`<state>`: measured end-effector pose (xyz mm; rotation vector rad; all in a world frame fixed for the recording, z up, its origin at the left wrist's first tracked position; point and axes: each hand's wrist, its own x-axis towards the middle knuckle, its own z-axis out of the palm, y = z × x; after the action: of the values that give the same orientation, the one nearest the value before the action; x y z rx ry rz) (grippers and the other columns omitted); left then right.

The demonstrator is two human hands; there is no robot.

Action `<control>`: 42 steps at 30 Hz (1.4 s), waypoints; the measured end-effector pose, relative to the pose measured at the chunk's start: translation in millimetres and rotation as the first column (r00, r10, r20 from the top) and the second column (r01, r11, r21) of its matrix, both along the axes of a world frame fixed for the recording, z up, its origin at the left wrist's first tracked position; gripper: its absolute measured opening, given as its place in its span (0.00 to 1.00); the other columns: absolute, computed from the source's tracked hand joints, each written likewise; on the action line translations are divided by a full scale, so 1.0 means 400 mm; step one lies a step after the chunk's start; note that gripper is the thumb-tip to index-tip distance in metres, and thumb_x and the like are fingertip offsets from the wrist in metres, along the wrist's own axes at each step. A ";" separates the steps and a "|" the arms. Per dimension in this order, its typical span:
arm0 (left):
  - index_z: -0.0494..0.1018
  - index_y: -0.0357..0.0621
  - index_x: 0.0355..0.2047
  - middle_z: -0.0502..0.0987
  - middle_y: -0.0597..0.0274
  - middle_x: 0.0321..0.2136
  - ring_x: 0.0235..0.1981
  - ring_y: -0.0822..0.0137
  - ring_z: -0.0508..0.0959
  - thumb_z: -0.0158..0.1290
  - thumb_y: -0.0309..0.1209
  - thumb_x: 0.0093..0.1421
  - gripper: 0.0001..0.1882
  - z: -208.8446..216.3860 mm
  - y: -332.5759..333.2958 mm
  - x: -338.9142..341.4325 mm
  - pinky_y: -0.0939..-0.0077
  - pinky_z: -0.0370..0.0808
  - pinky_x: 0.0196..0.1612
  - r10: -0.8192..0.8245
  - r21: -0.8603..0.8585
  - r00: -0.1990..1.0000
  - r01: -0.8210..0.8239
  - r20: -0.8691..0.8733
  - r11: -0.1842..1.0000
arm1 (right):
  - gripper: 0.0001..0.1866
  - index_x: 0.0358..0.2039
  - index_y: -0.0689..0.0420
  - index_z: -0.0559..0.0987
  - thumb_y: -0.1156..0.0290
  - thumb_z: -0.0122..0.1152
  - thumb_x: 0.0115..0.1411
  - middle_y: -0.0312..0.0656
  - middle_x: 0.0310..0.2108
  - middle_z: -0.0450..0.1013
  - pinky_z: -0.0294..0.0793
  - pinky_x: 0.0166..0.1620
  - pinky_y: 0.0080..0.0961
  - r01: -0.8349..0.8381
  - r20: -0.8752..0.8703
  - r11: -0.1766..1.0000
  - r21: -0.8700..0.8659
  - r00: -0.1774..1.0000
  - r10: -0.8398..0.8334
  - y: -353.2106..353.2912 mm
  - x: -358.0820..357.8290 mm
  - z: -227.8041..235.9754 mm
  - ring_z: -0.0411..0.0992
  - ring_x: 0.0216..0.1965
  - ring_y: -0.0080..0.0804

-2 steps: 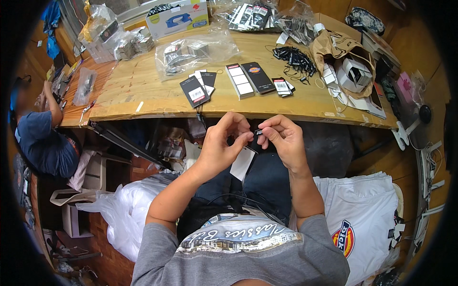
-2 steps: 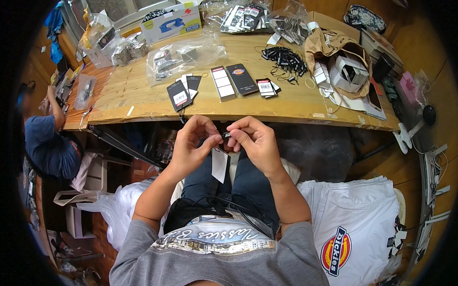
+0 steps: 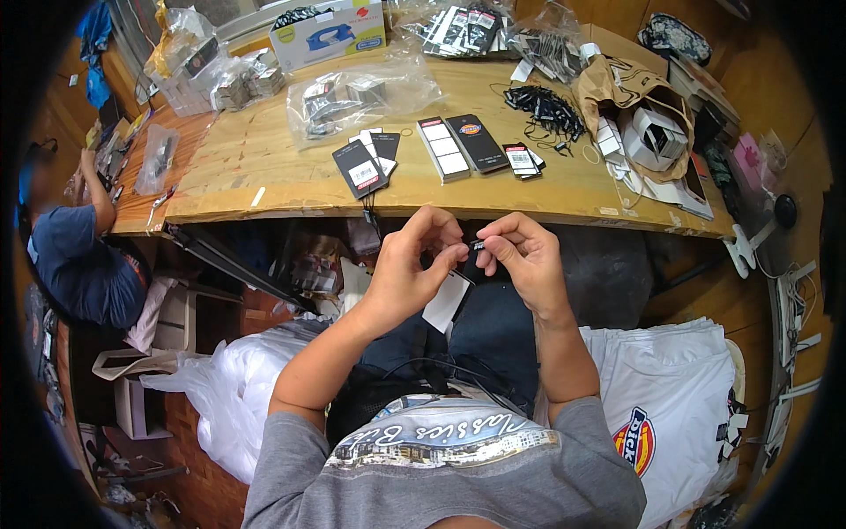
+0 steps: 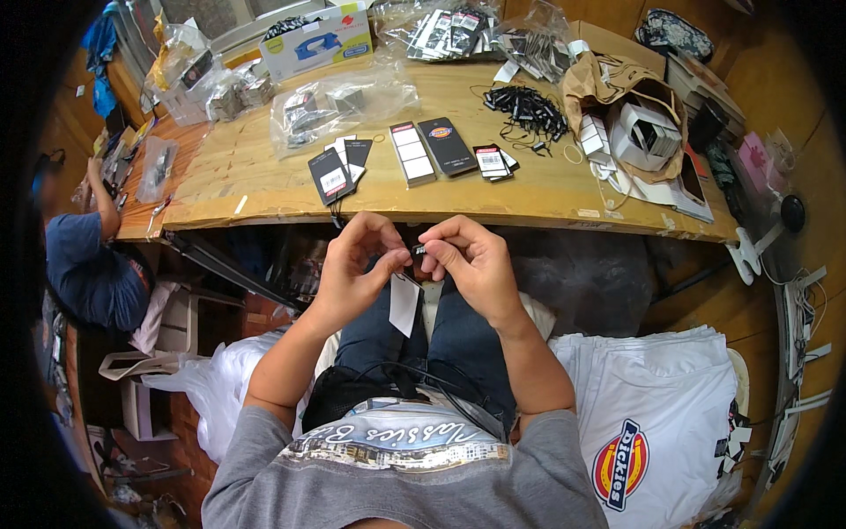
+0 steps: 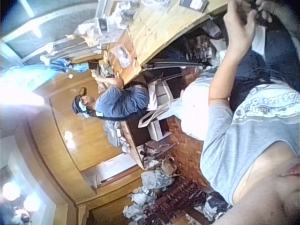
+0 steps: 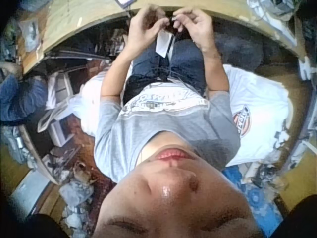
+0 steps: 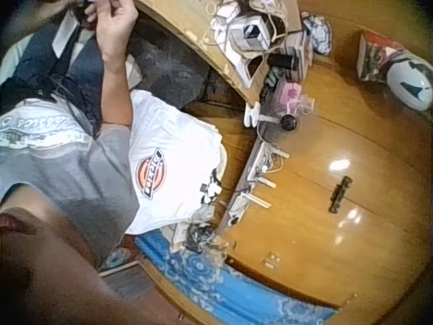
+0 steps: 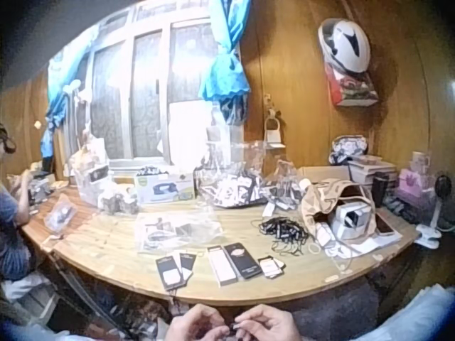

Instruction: The person sits on the floor and organizes a large bundle of black tags with strings. They separate the tags, place them into a clear plastic bag, and then handle individual tags, attaching small white labels to them.

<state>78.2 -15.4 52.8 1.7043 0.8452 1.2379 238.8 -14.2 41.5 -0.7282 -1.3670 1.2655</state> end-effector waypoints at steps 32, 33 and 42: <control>0.61 0.33 0.39 0.69 0.58 0.32 0.32 0.67 0.72 0.40 0.24 0.55 0.11 -0.199 0.074 0.077 0.77 0.71 0.33 -0.004 -0.681 0.859 0.408 0.511 0.609 | 0.03 0.22 0.62 0.70 0.76 0.51 0.45 0.50 0.19 0.68 0.66 0.26 0.32 -0.078 0.767 0.835 0.545 0.447 -0.460 0.238 0.001 -0.018 0.69 0.24 0.44; 0.62 0.34 0.39 0.70 0.58 0.30 0.31 0.68 0.72 0.41 0.23 0.54 0.11 -0.181 0.080 0.062 0.77 0.71 0.32 -0.092 -0.615 0.922 0.323 0.377 0.719 | 0.03 0.22 0.62 0.70 0.76 0.51 0.45 0.51 0.19 0.68 0.66 0.25 0.31 -0.071 0.765 0.842 0.534 0.464 -0.446 0.238 0.008 -0.014 0.68 0.24 0.44; 0.71 0.51 0.34 0.70 0.63 0.32 0.40 0.62 0.66 0.42 0.14 0.39 0.21 0.097 0.297 -0.209 0.69 0.57 0.44 0.360 0.389 0.211 0.114 -0.909 0.914 | 0.05 0.29 0.58 0.68 0.74 0.50 0.50 0.30 0.11 0.63 0.55 0.14 0.10 0.029 0.163 0.995 -0.097 0.987 -0.013 0.154 -0.068 -0.013 0.58 0.12 0.13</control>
<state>-5.4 103.3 91.5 2.8601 1.5668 0.1559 211.8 47.5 36.3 -0.9290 -1.4303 1.2875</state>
